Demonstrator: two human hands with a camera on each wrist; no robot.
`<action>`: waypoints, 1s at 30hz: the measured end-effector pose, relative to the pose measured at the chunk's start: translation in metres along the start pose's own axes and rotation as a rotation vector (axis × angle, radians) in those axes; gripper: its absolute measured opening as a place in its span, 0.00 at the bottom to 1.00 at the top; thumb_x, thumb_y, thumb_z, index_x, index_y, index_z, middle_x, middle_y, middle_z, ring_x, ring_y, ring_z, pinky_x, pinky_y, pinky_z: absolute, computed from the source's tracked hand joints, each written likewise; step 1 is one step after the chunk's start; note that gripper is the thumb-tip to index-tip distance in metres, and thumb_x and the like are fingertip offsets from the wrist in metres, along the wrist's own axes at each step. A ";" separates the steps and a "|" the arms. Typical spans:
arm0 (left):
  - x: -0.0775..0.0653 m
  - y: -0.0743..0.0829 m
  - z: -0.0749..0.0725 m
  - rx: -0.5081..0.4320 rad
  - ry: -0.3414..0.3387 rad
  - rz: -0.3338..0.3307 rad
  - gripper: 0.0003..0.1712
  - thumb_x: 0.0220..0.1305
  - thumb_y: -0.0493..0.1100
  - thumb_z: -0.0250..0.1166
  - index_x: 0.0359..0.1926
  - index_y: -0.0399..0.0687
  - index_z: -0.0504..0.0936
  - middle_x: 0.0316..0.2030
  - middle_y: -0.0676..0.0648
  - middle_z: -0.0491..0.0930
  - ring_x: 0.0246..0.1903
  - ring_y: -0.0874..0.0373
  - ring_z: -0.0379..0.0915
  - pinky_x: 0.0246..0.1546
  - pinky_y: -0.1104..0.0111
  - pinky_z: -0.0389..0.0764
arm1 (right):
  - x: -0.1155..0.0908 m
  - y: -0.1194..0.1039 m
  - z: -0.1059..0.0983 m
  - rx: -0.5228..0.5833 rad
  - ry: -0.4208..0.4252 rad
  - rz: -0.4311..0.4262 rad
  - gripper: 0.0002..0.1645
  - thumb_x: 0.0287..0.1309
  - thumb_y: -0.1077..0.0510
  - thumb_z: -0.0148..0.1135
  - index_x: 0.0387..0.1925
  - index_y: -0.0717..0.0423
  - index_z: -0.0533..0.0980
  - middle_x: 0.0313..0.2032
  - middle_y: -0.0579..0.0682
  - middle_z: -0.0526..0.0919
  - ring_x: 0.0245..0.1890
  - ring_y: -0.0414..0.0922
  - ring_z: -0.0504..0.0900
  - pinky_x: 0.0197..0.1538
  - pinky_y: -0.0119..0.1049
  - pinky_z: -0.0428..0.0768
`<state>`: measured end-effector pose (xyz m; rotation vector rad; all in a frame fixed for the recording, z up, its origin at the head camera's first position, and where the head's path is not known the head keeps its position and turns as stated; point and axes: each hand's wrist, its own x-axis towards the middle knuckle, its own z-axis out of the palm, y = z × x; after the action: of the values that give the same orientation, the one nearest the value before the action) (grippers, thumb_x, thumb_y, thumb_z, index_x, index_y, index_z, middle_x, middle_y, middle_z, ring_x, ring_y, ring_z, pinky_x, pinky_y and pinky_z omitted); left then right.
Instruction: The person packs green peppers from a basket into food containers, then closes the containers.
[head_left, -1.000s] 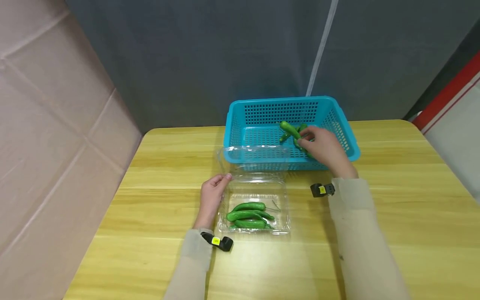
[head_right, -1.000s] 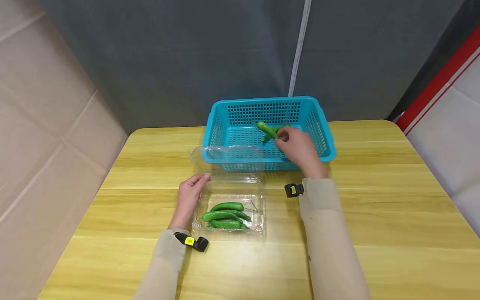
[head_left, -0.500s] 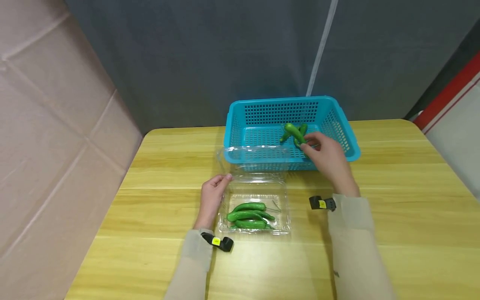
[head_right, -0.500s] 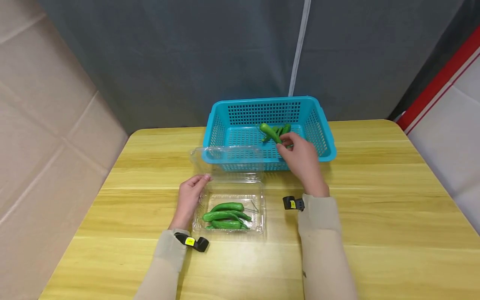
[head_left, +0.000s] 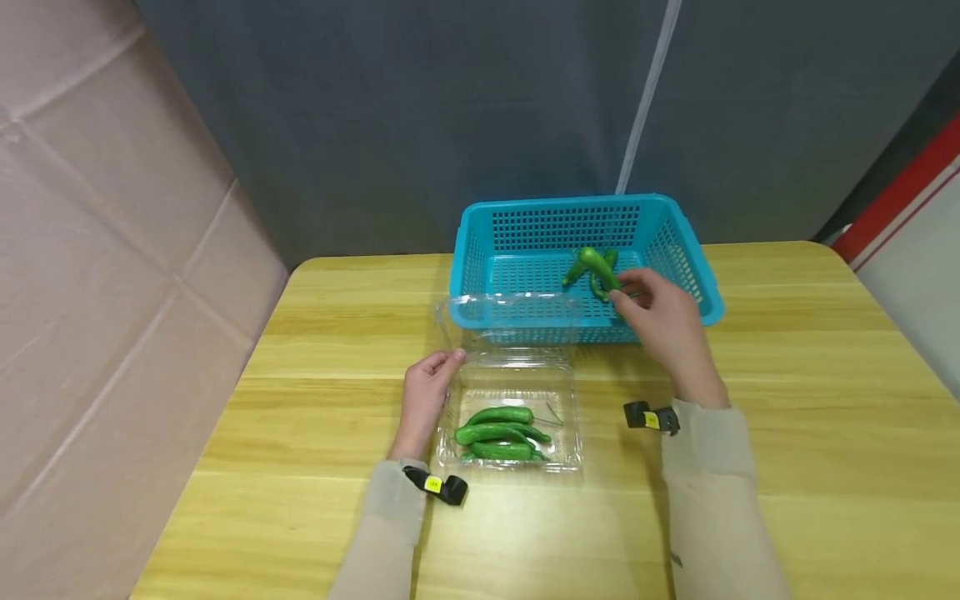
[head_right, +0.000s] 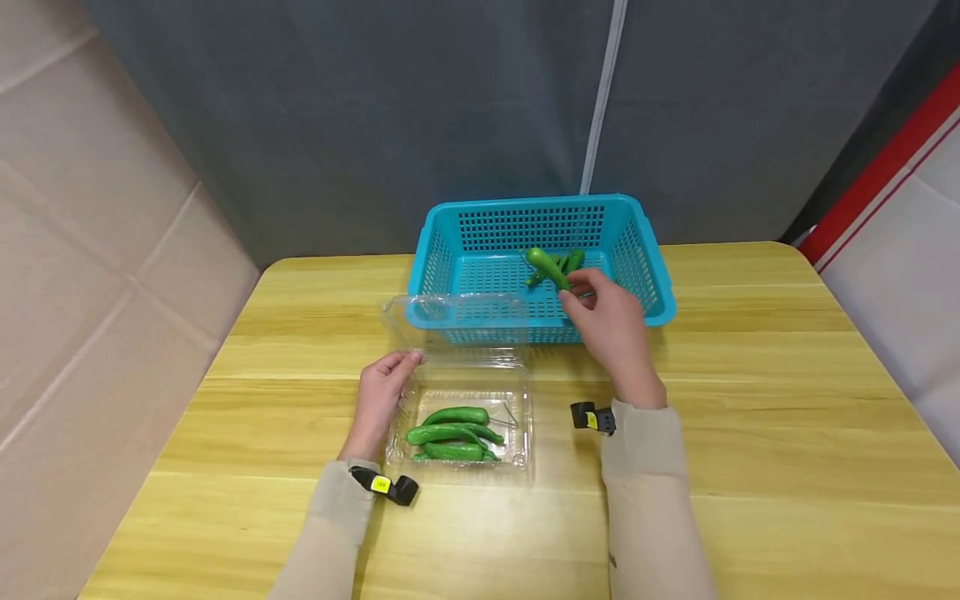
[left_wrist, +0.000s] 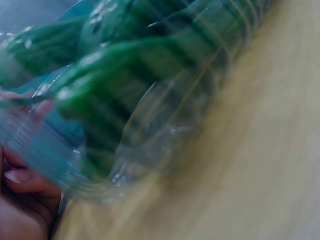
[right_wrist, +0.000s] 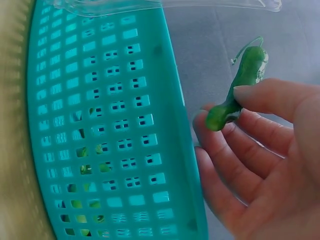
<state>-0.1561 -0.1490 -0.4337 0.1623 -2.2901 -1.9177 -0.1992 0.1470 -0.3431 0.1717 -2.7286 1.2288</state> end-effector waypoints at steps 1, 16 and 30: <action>0.001 -0.002 0.000 0.007 0.000 -0.004 0.19 0.58 0.50 0.61 0.35 0.36 0.82 0.09 0.49 0.65 0.06 0.68 0.53 0.07 0.72 0.56 | -0.001 0.000 0.000 -0.003 0.004 -0.003 0.26 0.58 0.42 0.51 0.52 0.53 0.69 0.43 0.52 0.77 0.41 0.49 0.75 0.39 0.45 0.72; 0.012 -0.028 0.002 0.025 0.026 -0.011 0.23 0.53 0.60 0.61 0.33 0.44 0.83 0.06 0.53 0.61 0.05 0.63 0.53 0.04 0.70 0.55 | -0.008 -0.001 0.006 0.027 0.118 -0.131 0.22 0.57 0.45 0.54 0.48 0.54 0.73 0.39 0.50 0.79 0.35 0.45 0.78 0.39 0.41 0.74; 0.006 -0.012 0.001 -0.012 -0.003 -0.001 0.20 0.56 0.53 0.61 0.34 0.39 0.82 0.07 0.52 0.62 0.05 0.65 0.53 0.05 0.71 0.55 | -0.019 -0.016 0.003 0.029 0.086 -0.260 0.18 0.56 0.47 0.57 0.45 0.51 0.75 0.33 0.45 0.80 0.31 0.40 0.77 0.36 0.34 0.74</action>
<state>-0.1621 -0.1516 -0.4455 0.1593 -2.2808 -1.9326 -0.1781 0.1350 -0.3361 0.4502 -2.5197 1.1736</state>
